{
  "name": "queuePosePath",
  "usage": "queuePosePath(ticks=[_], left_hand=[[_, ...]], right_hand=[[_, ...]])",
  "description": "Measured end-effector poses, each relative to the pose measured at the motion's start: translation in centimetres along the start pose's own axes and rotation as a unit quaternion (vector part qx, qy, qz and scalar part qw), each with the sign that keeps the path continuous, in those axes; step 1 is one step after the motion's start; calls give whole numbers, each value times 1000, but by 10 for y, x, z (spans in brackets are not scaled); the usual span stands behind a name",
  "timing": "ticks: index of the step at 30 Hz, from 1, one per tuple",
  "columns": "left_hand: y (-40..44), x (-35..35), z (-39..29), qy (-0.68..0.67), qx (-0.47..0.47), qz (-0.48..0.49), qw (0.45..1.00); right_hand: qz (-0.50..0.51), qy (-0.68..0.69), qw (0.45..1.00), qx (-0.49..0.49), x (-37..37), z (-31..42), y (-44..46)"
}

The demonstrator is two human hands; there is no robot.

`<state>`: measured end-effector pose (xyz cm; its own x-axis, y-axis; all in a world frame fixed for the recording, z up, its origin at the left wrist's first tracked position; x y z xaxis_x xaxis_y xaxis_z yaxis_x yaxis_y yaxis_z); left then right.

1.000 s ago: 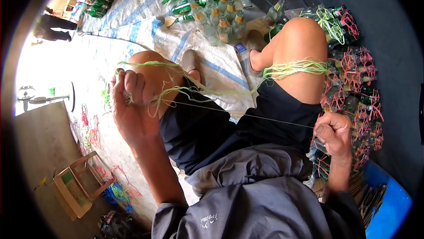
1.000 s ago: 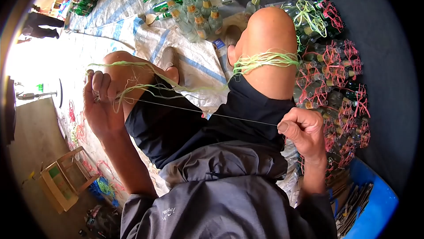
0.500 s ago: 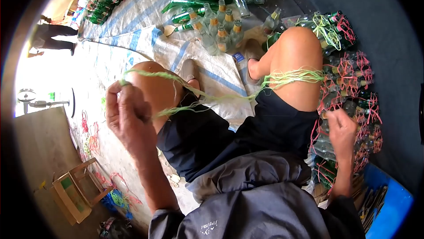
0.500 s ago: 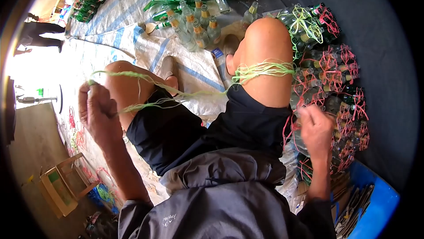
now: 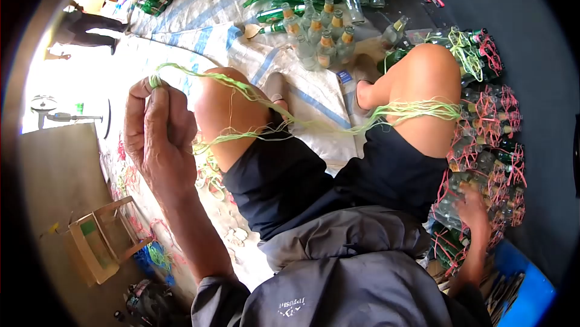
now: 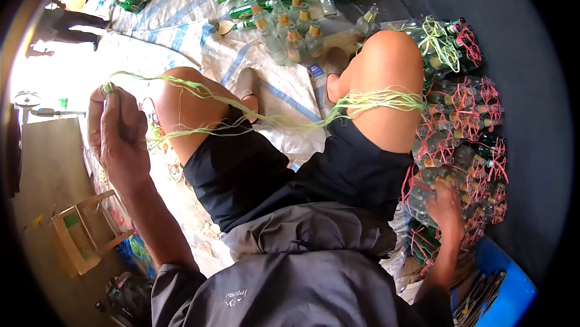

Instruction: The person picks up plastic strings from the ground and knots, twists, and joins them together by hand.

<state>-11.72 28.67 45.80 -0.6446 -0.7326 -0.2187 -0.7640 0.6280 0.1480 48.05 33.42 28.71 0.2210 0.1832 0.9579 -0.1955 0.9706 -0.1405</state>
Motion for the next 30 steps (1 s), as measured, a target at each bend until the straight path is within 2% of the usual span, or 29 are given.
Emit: queuePosePath(ticks=[3,5,7,9,11,13,16,19,20,25,27,30], left_hand=[[-3,-5,-9,54,-7,-19,998],[-4,-13,-15,60,-38,25,997],[-7,-18,-20,77,-64,50,994],[-13,-24,-22,89,-84,67,990],[-25,-35,-25,100,-24,91,991],[-42,-44,-22,99,18,137,985],[-53,-40,-17,123,117,209,963],[-52,-35,-11,170,88,247,950],[-51,-31,-11,177,107,240,948],[-41,-10,-5,226,60,236,943],[-41,-4,-1,254,71,241,934],[-39,7,3,262,39,223,938]], right_hand=[[-80,154,985,-13,38,67,30],[-139,228,963,34,70,137,45],[-178,268,939,122,88,204,57],[-182,312,897,257,87,255,70],[-105,427,849,293,71,302,84],[-86,481,794,362,67,366,102],[-53,538,744,393,56,411,110],[113,582,725,351,40,427,106],[133,584,723,344,35,428,103],[235,579,733,267,22,425,96],[216,580,738,269,20,423,98],[237,594,732,236,21,422,99]])
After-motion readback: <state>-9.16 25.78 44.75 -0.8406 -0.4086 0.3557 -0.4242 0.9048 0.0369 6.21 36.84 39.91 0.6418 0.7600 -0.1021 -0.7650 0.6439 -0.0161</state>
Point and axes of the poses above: each hand's wrist, its own y-axis towards the middle knuckle, its own x-axis out of the back of the hand, z = x × y, the point moved 5 cm from there along y, towards the middle knuckle, and after that the axes turned 11 degrees about -z, right-handed, at the moved point
